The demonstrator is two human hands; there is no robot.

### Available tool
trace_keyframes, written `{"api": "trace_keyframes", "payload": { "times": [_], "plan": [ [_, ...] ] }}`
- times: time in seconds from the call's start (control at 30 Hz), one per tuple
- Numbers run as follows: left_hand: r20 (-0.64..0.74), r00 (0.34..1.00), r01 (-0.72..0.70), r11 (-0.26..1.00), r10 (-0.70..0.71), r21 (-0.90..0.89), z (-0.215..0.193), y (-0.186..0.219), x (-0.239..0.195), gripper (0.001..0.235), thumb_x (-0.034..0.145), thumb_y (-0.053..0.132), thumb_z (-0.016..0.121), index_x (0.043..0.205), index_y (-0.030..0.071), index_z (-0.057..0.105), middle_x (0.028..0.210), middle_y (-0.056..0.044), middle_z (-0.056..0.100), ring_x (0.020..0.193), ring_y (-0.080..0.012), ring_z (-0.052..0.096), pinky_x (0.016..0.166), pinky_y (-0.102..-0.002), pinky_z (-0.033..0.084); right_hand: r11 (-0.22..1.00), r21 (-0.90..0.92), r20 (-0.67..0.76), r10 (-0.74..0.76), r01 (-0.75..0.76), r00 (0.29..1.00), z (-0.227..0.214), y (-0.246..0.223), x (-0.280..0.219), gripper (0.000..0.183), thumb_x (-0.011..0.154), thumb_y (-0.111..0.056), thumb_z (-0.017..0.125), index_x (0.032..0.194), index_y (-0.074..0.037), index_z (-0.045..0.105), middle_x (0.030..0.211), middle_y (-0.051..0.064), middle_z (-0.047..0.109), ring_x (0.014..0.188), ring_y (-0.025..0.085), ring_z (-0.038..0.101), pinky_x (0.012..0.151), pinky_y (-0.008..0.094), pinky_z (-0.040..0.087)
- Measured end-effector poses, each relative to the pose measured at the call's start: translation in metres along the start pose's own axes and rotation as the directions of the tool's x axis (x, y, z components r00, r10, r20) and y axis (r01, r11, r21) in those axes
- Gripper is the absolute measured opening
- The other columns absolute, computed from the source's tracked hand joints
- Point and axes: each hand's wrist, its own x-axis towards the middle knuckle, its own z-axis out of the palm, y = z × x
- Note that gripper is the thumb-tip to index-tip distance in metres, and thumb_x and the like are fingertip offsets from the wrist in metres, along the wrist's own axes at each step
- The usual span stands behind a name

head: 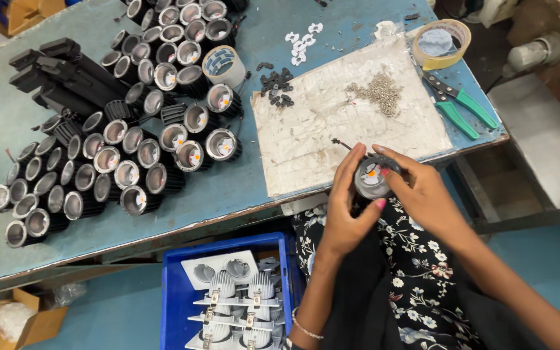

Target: The person assembles light fixtures by hand and using an electric screwdriver. They place small screws into the back of a circular fixture and use the screwdriver to secure them before setting the unit aside.

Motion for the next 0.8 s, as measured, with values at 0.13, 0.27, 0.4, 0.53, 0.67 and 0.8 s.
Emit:
{"api": "trace_keyframes", "payload": {
  "times": [0.13,0.27,0.4,0.53,0.67,0.8],
  "plan": [
    [-0.096,0.989,0.122,0.99,-0.115,0.074,0.003,0.008,0.002,0.058,0.095,0.004,0.066,0.15,-0.003,0.05,0.157,-0.018,0.05,0.147,-0.0263,0.05,0.123,-0.037,0.039,0.992,-0.117,0.057,0.045,-0.038,0.997,-0.004,-0.008,-0.002,0.047,0.098,-0.01,0.059,0.145,-0.005,0.059,0.121,0.007,0.075,0.099,0.007,0.062,0.086,0.024,0.052],
    [-0.2,0.966,0.187,0.977,-0.163,0.106,0.004,0.013,0.0,0.046,0.098,0.006,0.062,0.143,-0.004,0.057,0.153,-0.021,0.057,0.142,-0.0265,0.055,0.119,-0.036,0.042,0.991,-0.126,0.112,0.059,-0.045,0.992,-0.003,-0.02,-0.004,0.05,0.095,-0.013,0.061,0.144,-0.004,0.058,0.124,0.007,0.074,0.099,0.008,0.065,0.085,0.024,0.054],
    [-0.188,0.962,0.201,0.98,-0.197,0.001,0.005,0.014,-0.001,0.045,0.099,0.006,0.063,0.142,-0.006,0.056,0.154,-0.021,0.053,0.143,-0.0258,0.052,0.119,-0.035,0.041,0.993,-0.102,0.103,0.075,-0.064,0.992,-0.002,-0.025,-0.005,0.047,0.095,-0.016,0.065,0.14,-0.002,0.061,0.124,0.008,0.074,0.102,0.009,0.068,0.086,0.025,0.055],
    [-0.162,0.96,0.21,0.971,-0.227,-0.111,0.002,0.012,-0.002,0.044,0.099,0.003,0.062,0.141,-0.008,0.056,0.153,-0.021,0.054,0.142,-0.0248,0.052,0.12,-0.034,0.04,0.996,-0.072,0.088,0.057,-0.051,0.995,-0.001,-0.025,-0.006,0.045,0.094,-0.014,0.066,0.137,0.0,0.063,0.121,0.009,0.075,0.102,0.01,0.068,0.085,0.025,0.055],
    [-0.182,0.962,0.162,0.964,-0.202,-0.213,0.002,0.009,-0.002,0.039,0.096,-0.005,0.063,0.134,-0.01,0.061,0.146,-0.02,0.059,0.136,-0.0237,0.057,0.118,-0.034,0.043,0.995,-0.08,0.05,0.061,-0.057,0.997,0.003,-0.024,-0.008,0.043,0.092,-0.008,0.065,0.135,0.0,0.065,0.116,0.009,0.077,0.101,0.011,0.069,0.084,0.026,0.055],
    [-0.251,0.947,0.13,0.954,-0.201,-0.272,0.008,0.009,-0.004,0.032,0.092,-0.012,0.058,0.124,-0.009,0.065,0.139,-0.018,0.062,0.129,-0.022,0.061,0.115,-0.034,0.047,0.999,-0.03,0.04,0.021,-0.02,0.999,0.007,-0.025,-0.009,0.04,0.09,-0.004,0.065,0.13,0.001,0.065,0.117,0.009,0.076,0.103,0.013,0.07,0.088,0.027,0.056]
  ]
}}
